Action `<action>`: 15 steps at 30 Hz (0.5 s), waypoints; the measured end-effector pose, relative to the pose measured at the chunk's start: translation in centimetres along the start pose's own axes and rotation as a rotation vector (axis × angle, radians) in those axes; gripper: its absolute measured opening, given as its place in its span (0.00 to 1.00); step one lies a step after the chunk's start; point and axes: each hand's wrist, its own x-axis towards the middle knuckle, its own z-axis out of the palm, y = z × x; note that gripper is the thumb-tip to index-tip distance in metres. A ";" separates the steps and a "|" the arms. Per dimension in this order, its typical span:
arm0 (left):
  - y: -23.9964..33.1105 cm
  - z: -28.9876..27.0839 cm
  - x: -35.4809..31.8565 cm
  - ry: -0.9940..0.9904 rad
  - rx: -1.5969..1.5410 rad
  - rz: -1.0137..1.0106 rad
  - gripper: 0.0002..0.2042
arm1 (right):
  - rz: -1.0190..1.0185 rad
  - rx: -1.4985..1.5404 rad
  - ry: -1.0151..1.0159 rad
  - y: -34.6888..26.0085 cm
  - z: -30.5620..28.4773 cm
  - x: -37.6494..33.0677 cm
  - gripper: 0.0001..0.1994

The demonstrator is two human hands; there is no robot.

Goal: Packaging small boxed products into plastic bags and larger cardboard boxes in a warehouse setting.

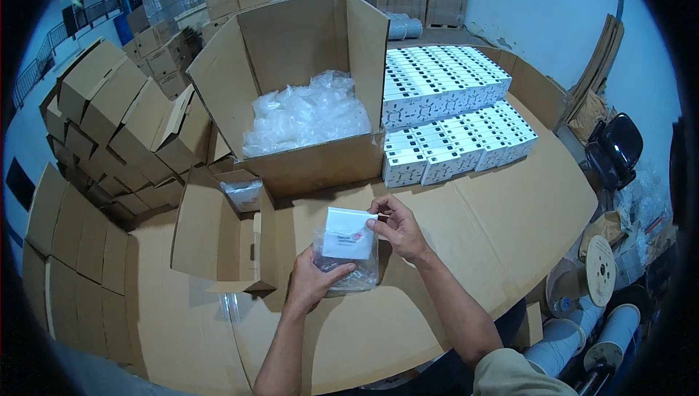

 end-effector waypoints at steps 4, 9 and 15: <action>0.2 0.0 0.0 -0.005 -0.040 0.008 0.24 | 0.040 -0.009 -0.010 0.0 -0.2 0.0 0.10; 0.3 0.2 0.0 0.034 -0.152 -0.050 0.17 | 0.067 -0.035 -0.018 -0.3 0.0 -0.1 0.10; -0.5 0.1 0.4 0.043 -0.108 0.004 0.15 | 0.080 -0.031 -0.061 0.4 -0.6 0.0 0.10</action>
